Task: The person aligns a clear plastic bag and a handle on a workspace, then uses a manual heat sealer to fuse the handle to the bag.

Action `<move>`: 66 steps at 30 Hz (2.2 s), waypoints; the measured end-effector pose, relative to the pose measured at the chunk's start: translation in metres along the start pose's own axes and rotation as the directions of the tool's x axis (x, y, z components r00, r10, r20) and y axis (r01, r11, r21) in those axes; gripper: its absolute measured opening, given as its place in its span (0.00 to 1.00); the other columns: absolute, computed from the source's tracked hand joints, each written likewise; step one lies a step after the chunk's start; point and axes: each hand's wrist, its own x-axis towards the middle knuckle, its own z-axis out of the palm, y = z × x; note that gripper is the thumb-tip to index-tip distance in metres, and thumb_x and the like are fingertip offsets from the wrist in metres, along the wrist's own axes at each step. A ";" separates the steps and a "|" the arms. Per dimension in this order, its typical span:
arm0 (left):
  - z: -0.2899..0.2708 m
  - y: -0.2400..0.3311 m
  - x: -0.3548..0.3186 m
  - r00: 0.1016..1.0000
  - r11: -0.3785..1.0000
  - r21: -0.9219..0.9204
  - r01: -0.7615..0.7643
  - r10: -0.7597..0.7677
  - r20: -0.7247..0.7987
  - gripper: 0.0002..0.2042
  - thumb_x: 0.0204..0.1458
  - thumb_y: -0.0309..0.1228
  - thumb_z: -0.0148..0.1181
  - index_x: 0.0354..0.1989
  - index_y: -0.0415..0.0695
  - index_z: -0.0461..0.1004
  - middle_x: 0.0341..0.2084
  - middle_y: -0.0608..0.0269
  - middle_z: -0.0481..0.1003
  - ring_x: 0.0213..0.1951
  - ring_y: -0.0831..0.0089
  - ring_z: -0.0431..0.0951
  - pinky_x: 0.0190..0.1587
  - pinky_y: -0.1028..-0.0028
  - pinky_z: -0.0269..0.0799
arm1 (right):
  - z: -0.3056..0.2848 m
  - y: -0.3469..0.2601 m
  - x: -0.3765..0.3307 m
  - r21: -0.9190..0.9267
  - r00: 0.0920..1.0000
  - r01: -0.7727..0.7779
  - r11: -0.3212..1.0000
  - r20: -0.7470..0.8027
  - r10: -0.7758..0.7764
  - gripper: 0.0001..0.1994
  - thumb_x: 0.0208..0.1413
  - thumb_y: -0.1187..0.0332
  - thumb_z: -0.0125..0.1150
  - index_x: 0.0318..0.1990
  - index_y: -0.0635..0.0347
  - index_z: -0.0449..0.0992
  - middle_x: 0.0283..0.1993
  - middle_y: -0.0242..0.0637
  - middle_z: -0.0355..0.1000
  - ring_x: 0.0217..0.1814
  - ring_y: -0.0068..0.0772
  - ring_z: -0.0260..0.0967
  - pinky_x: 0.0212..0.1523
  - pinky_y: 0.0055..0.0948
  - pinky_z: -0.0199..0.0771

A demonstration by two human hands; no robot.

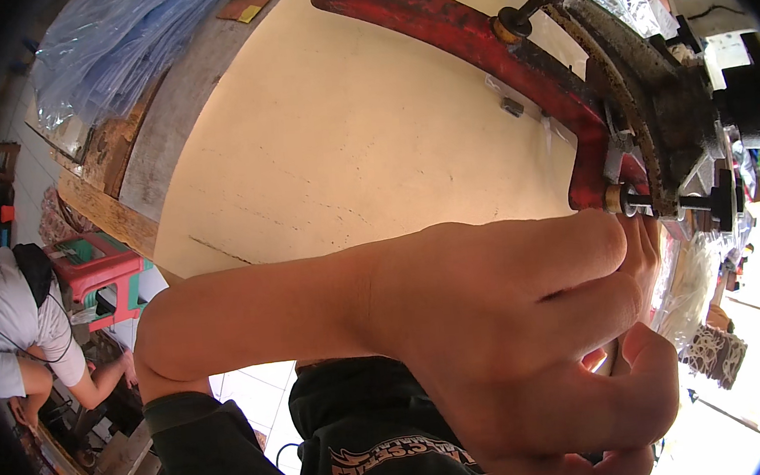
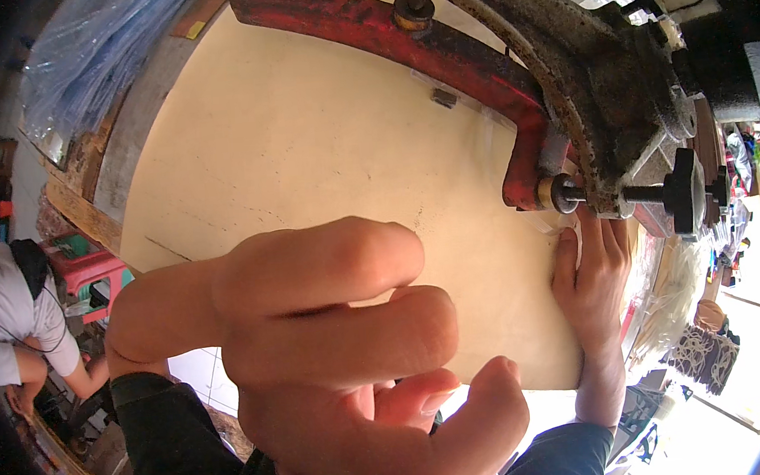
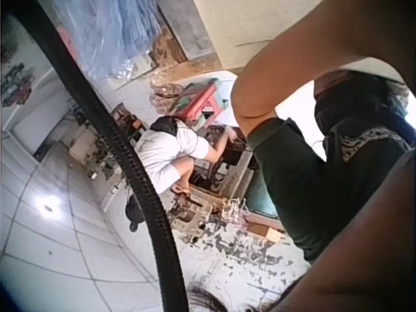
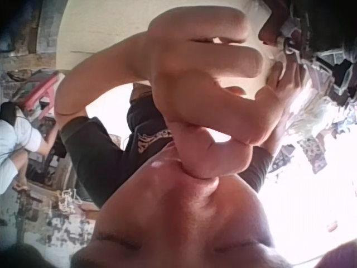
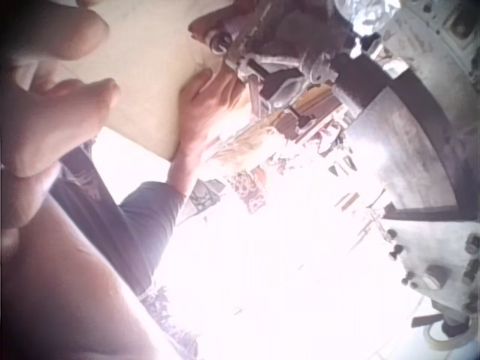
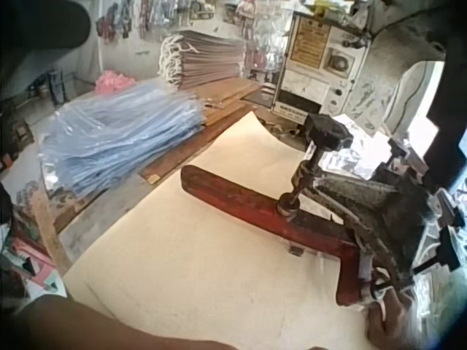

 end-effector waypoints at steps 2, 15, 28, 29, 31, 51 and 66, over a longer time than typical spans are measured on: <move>0.000 -0.001 0.000 1.000 1.000 -0.001 0.008 -0.008 0.009 0.07 0.35 0.30 0.57 0.24 0.42 0.70 0.17 0.67 0.66 0.20 0.71 0.64 0.25 0.73 0.56 | 0.000 0.000 0.000 -0.007 1.000 0.001 1.000 0.001 -0.001 0.18 0.55 0.78 0.50 0.54 0.73 0.72 0.53 0.63 0.71 0.53 0.68 0.68 0.52 0.54 0.68; 0.008 -0.022 -0.015 0.828 0.975 0.140 0.173 -0.221 0.516 0.09 0.30 0.26 0.58 0.25 0.44 0.71 0.19 0.66 0.69 0.24 0.67 0.68 0.29 0.69 0.58 | 0.000 0.005 0.001 -0.041 0.998 0.046 0.998 -0.030 -0.047 0.20 0.52 0.78 0.51 0.55 0.70 0.72 0.49 0.57 0.74 0.52 0.66 0.68 0.51 0.53 0.69; 0.025 -0.021 -0.039 0.547 0.938 0.323 0.124 -0.336 0.766 0.28 0.40 0.30 0.60 0.54 0.32 0.72 0.52 0.49 0.70 0.58 0.56 0.68 0.67 0.52 0.53 | -0.003 0.008 0.001 -0.063 0.996 0.068 0.996 -0.053 -0.071 0.17 0.52 0.78 0.53 0.50 0.69 0.72 0.44 0.52 0.74 0.45 0.59 0.70 0.46 0.49 0.68; 0.025 -0.021 -0.039 0.537 0.934 0.337 0.116 -0.344 0.770 0.28 0.41 0.31 0.60 0.54 0.32 0.72 0.53 0.49 0.70 0.59 0.56 0.68 0.68 0.51 0.52 | -0.002 0.009 0.000 -0.067 0.995 0.072 0.995 -0.058 -0.076 0.17 0.52 0.78 0.53 0.51 0.69 0.72 0.44 0.52 0.74 0.45 0.59 0.70 0.46 0.49 0.68; 0.026 -0.022 -0.039 0.517 0.926 0.364 0.099 -0.360 0.776 0.28 0.41 0.32 0.60 0.54 0.32 0.71 0.54 0.49 0.70 0.61 0.56 0.67 0.68 0.51 0.50 | -0.002 0.010 -0.002 -0.062 0.998 0.054 0.997 -0.040 -0.057 0.17 0.52 0.77 0.53 0.51 0.69 0.72 0.44 0.52 0.74 0.44 0.58 0.71 0.45 0.48 0.68; 0.027 -0.022 -0.042 0.502 0.910 0.410 0.055 -0.381 0.777 0.26 0.44 0.37 0.61 0.52 0.34 0.73 0.60 0.48 0.68 0.62 0.59 0.67 0.66 0.50 0.53 | -0.001 0.008 0.001 -0.052 0.997 0.056 0.997 -0.047 -0.059 0.12 0.50 0.78 0.54 0.43 0.67 0.74 0.38 0.50 0.73 0.40 0.58 0.67 0.42 0.49 0.67; 0.028 -0.021 -0.041 0.500 0.907 0.417 0.050 -0.384 0.776 0.28 0.44 0.37 0.62 0.53 0.33 0.73 0.57 0.49 0.70 0.61 0.58 0.67 0.66 0.51 0.54 | -0.001 0.008 -0.002 -0.038 1.000 0.001 0.999 -0.001 -0.001 0.16 0.52 0.77 0.54 0.49 0.68 0.75 0.44 0.56 0.75 0.48 0.66 0.69 0.49 0.53 0.68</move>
